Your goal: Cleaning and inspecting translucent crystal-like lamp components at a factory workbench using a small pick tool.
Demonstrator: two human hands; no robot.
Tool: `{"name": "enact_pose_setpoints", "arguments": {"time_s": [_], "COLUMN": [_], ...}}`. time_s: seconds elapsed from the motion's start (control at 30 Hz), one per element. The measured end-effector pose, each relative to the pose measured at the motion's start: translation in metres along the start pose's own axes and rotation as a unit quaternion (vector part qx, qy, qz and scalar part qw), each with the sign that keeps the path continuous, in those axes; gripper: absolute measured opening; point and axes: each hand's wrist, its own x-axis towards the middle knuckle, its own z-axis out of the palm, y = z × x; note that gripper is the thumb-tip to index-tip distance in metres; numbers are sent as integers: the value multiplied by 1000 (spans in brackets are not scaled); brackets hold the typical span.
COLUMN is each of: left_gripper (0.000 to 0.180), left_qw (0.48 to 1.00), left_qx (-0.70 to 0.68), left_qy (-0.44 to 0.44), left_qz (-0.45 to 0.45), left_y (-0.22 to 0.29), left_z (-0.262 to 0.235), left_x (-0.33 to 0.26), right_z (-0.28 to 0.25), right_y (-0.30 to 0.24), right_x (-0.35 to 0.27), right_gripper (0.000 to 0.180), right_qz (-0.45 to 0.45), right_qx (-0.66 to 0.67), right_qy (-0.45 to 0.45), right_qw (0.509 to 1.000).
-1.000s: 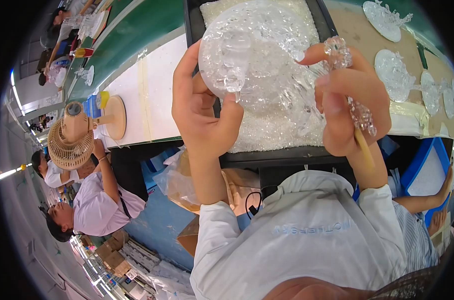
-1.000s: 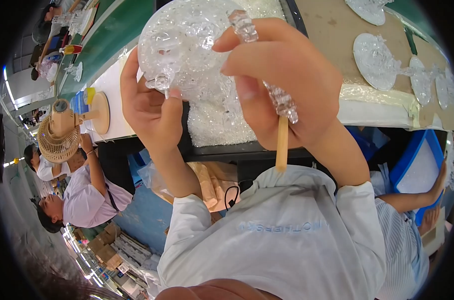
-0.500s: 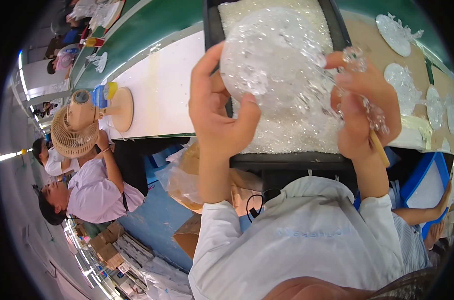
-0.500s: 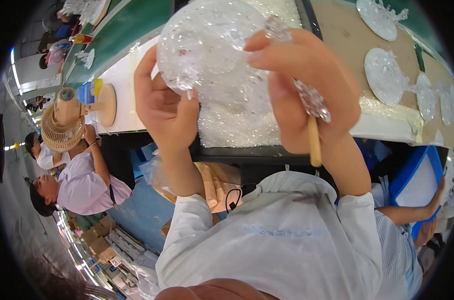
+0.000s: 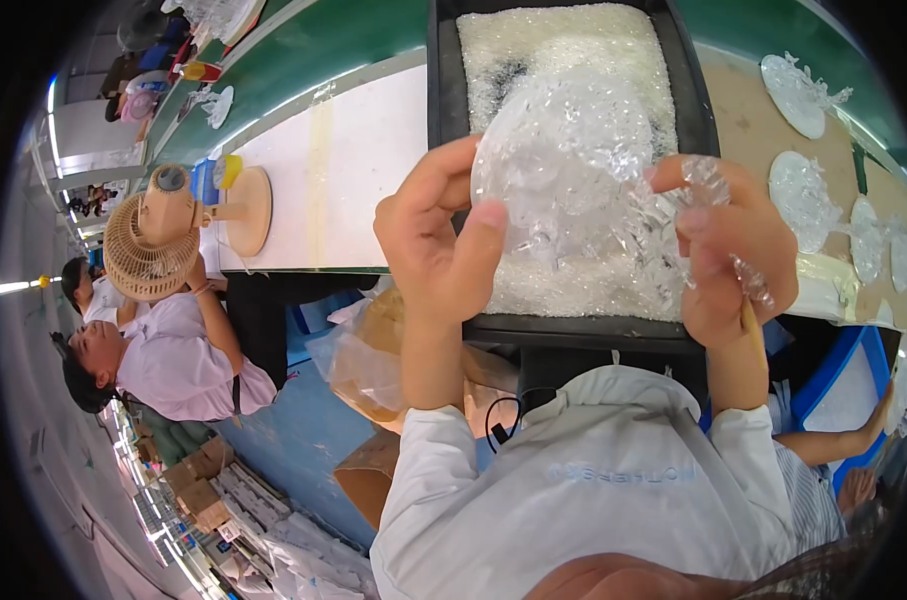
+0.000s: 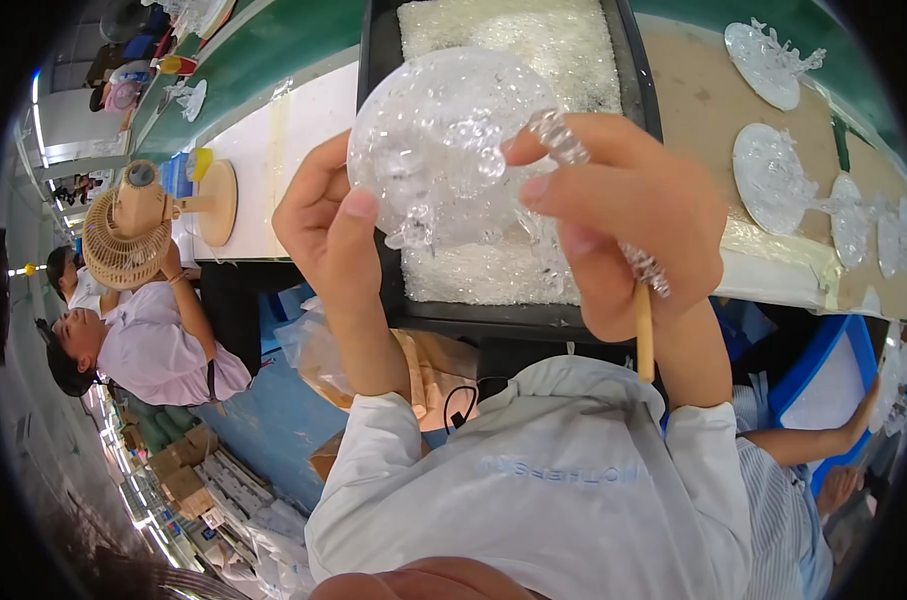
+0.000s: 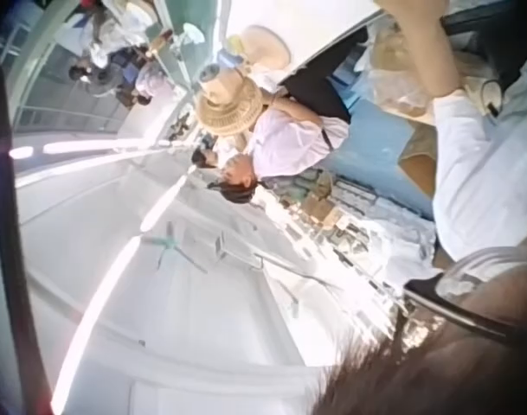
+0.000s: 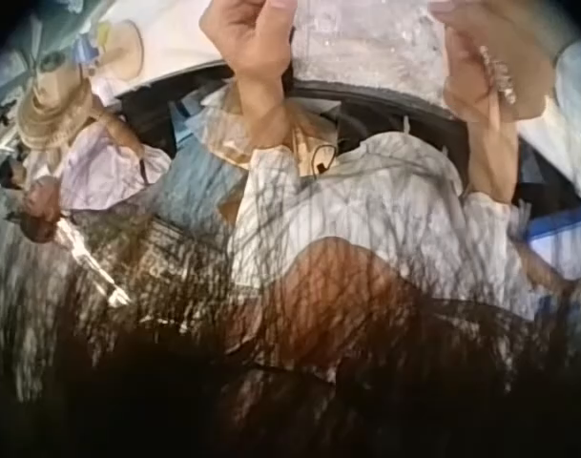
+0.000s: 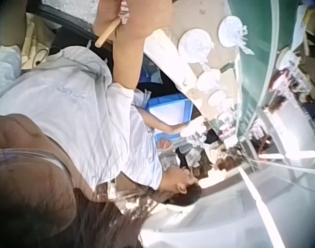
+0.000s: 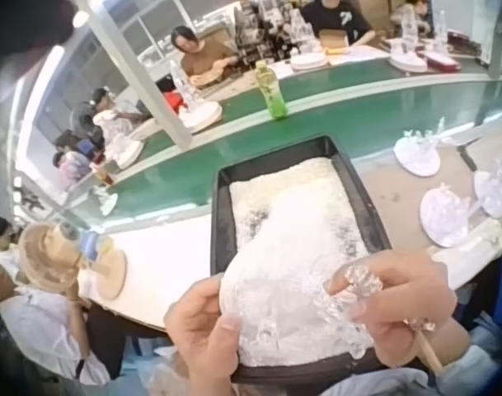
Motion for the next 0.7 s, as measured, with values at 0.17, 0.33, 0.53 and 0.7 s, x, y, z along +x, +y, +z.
{"name": "enact_pose_setpoints", "arguments": {"time_s": [0.17,0.33,0.53,0.7], "left_gripper": [28,27,29,31], "left_qw": [998,999,998,998], "left_qx": [60,46,57,61], "left_qy": [24,18,26,28], "left_qz": [-26,1,-20,1], "left_y": [2,-2,1,0], "left_z": [3,0,5,4], "left_x": [-1,-3,-4,-3], "right_z": [1,0,1,2], "right_y": [7,3,-9,-7], "right_x": [3,0,1,5], "right_gripper": [14,13,22,26], "right_qz": [-78,-95,-51,-72], "right_qx": [-26,-59,-37,-26], "right_qy": [-29,-41,-53,-59], "right_qw": [996,993,997,995]}}
